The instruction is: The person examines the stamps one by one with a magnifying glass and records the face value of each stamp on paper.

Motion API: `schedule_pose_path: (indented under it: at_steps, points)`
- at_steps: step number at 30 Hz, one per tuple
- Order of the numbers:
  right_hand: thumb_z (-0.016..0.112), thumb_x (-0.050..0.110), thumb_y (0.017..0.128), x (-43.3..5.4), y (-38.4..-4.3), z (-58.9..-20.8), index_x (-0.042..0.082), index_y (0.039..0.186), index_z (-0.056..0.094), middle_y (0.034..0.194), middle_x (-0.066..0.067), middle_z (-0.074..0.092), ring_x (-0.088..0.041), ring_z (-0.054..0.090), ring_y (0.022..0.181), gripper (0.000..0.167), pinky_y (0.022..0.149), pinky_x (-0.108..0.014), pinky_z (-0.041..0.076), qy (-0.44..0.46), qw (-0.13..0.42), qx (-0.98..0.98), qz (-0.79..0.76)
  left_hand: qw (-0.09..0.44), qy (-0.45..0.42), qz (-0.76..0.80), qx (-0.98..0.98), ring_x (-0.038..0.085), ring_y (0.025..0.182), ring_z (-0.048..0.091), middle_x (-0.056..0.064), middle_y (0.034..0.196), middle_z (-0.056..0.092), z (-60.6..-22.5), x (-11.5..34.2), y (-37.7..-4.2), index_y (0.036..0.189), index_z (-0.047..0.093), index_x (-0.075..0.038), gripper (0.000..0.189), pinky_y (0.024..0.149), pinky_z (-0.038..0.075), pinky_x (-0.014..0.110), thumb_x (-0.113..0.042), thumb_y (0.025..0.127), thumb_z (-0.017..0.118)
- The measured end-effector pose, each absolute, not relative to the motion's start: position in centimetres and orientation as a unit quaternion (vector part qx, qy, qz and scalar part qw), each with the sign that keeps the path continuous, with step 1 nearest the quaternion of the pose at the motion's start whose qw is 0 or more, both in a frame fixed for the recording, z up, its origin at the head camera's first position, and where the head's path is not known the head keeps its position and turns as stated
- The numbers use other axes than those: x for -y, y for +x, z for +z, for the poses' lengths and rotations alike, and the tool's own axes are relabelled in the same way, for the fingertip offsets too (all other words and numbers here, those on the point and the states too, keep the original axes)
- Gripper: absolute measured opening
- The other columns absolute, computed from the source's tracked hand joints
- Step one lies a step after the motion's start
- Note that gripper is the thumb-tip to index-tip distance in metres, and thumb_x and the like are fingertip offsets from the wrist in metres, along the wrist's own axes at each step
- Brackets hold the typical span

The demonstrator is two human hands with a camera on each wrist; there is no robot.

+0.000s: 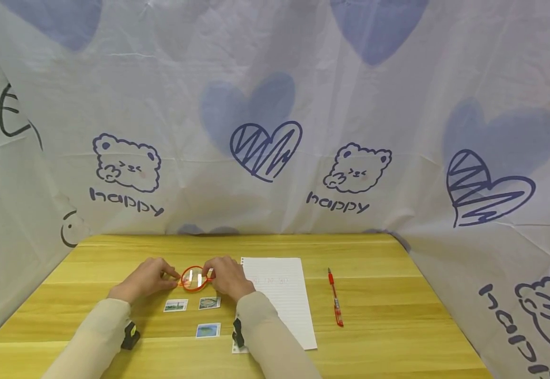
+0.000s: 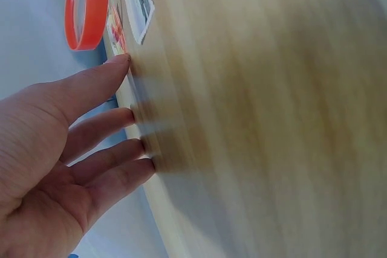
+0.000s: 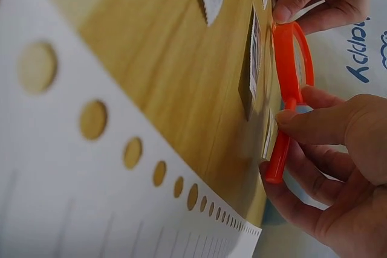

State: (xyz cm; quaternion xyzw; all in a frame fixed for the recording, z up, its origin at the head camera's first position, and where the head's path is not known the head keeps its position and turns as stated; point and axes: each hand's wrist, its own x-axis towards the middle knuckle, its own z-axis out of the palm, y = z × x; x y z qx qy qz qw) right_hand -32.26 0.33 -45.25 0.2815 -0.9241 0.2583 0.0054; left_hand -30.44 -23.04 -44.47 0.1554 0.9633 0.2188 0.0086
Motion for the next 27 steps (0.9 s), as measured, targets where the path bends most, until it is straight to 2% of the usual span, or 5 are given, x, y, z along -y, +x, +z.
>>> schedule_pose_path:
  at_steps: [10,21,27]
  points:
    - [0.073,-0.004,0.086,-0.16,-32.3,-45.02,0.019,0.102,0.079,0.094,-0.001,0.077,-0.01,0.066,0.084,0.028,0.075,-0.024,0.052,0.285,0.006,0.923,0.257,0.008,0.152,0.222,-0.963,0.04,0.108,0.071,0.017,0.109,0.079,-44.28,23.12,-30.5,0.099,0.082,-0.006,0.014,0.098,0.054,0.056,-0.008,0.085,0.083]
    - [0.073,-0.006,0.084,-0.31,-32.38,-45.04,0.017,0.103,0.08,0.092,-0.002,0.076,-0.01,0.064,0.082,0.03,0.071,-0.024,0.049,0.281,-0.001,0.924,0.258,0.007,0.156,0.219,-0.963,0.039,0.107,0.071,0.016,0.108,0.079,-44.45,23.11,-30.47,0.097,0.083,-0.007,0.013,0.098,0.054,0.056,-0.008,0.085,0.083]
    - [0.076,0.0,0.086,-0.78,-32.36,-44.79,0.018,0.103,0.079,0.092,0.0,0.077,-0.01,0.065,0.084,0.025,0.072,-0.025,0.049,0.284,0.0,0.923,0.259,0.009,0.151,0.22,-0.964,0.039,0.109,0.071,0.016,0.109,0.079,-44.38,23.14,-30.56,0.099,0.082,-0.006,0.014,0.098,0.054,0.054,-0.007,0.086,0.082]
